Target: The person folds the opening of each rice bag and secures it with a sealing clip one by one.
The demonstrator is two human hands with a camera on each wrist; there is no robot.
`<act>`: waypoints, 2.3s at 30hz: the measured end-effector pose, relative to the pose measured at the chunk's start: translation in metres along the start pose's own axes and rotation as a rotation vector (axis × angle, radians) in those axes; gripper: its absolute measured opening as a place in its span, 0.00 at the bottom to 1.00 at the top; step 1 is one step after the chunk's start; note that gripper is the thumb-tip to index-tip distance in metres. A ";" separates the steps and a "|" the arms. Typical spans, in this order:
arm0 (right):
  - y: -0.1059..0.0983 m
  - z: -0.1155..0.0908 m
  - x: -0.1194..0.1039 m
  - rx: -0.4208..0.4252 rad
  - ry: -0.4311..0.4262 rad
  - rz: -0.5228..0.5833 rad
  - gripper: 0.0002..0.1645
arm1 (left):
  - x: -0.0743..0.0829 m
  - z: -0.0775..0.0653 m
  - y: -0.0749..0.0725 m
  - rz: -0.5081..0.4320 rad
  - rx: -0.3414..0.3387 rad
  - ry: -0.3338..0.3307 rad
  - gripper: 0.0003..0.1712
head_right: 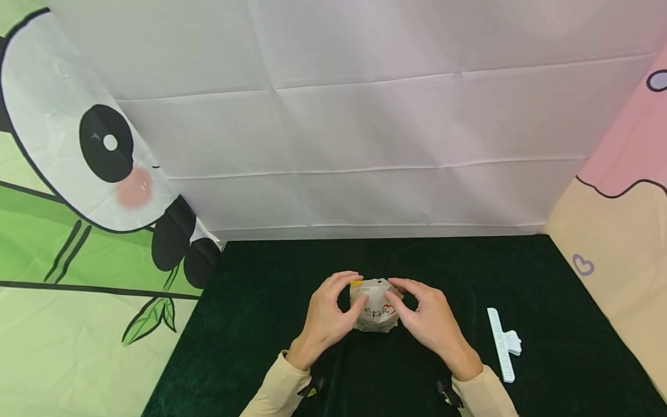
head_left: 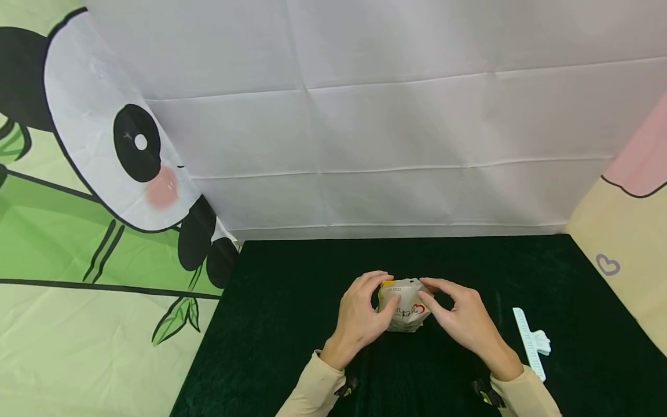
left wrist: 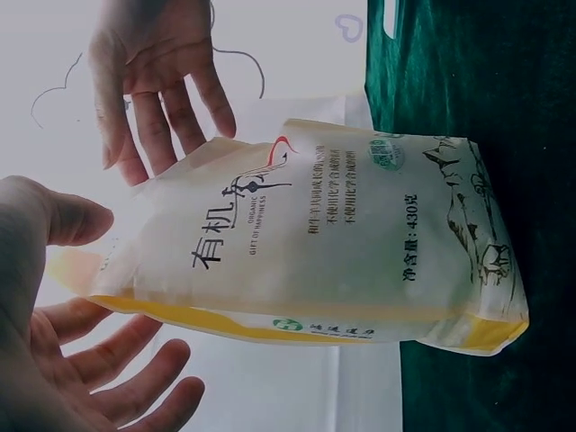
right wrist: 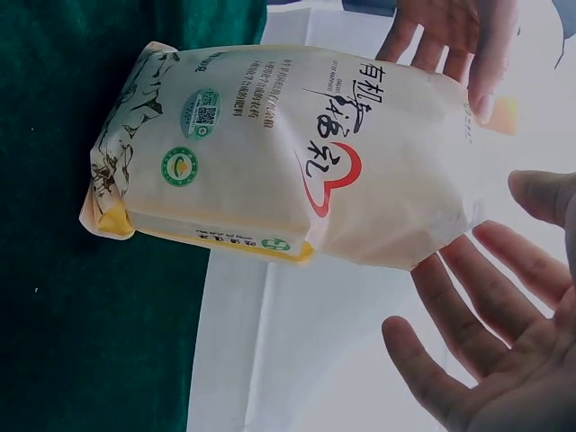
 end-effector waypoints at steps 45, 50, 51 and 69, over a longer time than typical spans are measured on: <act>0.005 0.011 0.010 0.059 -0.073 -0.013 0.12 | 0.003 0.019 0.011 -0.059 0.031 0.067 0.11; 0.005 0.011 0.011 0.057 -0.068 -0.004 0.10 | 0.006 0.020 0.012 -0.068 0.037 0.075 0.08; 0.006 0.012 0.011 0.057 -0.068 -0.003 0.10 | 0.006 0.021 0.012 -0.067 0.038 0.076 0.08; 0.011 0.013 0.011 0.062 -0.048 0.021 0.08 | 0.014 0.025 0.016 -0.079 0.079 0.130 0.07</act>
Point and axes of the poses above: each hand's wrist, its own z-axis towards the middle knuckle, its own y-axis out of the palm, x = y × z, the point moved 1 cm from there along z, towards the middle knuckle, and after that the axes turned 2 degrees about y, right-handed, at the moved point
